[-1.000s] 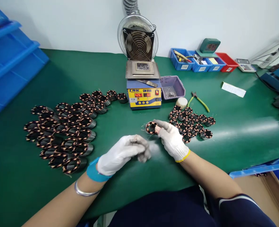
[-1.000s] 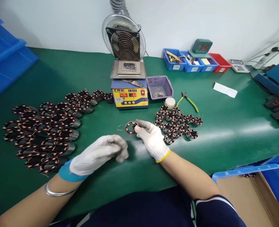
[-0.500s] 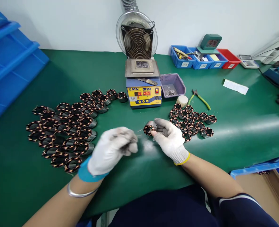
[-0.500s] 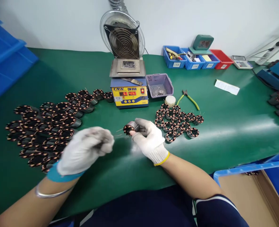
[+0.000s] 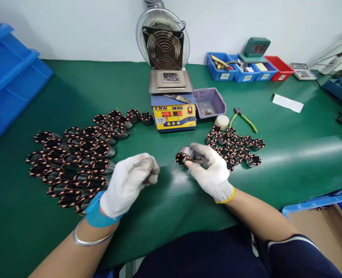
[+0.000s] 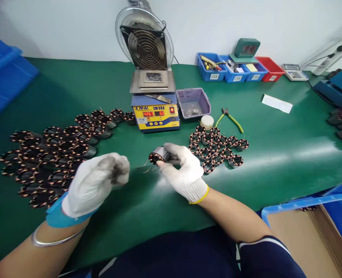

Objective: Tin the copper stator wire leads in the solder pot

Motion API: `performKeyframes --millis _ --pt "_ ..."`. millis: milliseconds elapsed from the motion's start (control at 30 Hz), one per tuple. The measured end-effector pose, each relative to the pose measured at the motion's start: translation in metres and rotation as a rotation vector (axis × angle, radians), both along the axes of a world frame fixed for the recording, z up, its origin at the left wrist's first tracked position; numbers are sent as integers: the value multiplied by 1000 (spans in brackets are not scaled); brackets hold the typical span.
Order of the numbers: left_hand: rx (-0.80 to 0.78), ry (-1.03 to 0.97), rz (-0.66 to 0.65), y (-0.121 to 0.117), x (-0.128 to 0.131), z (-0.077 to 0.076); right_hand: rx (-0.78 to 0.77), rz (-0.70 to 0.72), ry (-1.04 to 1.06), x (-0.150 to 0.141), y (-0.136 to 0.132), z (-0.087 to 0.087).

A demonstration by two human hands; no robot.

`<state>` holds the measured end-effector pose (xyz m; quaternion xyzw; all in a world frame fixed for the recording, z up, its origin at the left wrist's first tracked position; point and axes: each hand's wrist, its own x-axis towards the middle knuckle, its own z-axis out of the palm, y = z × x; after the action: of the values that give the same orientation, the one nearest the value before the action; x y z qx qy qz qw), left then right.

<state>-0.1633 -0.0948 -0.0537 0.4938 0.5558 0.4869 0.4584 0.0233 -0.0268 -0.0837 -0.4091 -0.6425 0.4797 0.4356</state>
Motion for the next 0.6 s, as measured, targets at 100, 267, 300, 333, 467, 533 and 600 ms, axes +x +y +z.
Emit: performKeyframes --millis 100,267,300,333,467,533,600 --pt "-68 58 -33 5 15 -4 56 7 -23 0 -1 1" --pt "-140 61 -64 -5 28 9 123 16 -85 0 -3 7" --pt "-124 7 -91 -9 24 12 122 2 -91 1 -3 8" --pt "-97 -62 -100 -11 18 14 121 -10 -95 1 -2 10" --pt "-58 -299 91 -6 4 0 204 -25 -156 4 16 29" --pt "-123 -301 135 2 10 -14 340 -28 -279 1 41 47" --pt "-188 -212 78 8 19 -27 519 -40 -455 -9 77 71"
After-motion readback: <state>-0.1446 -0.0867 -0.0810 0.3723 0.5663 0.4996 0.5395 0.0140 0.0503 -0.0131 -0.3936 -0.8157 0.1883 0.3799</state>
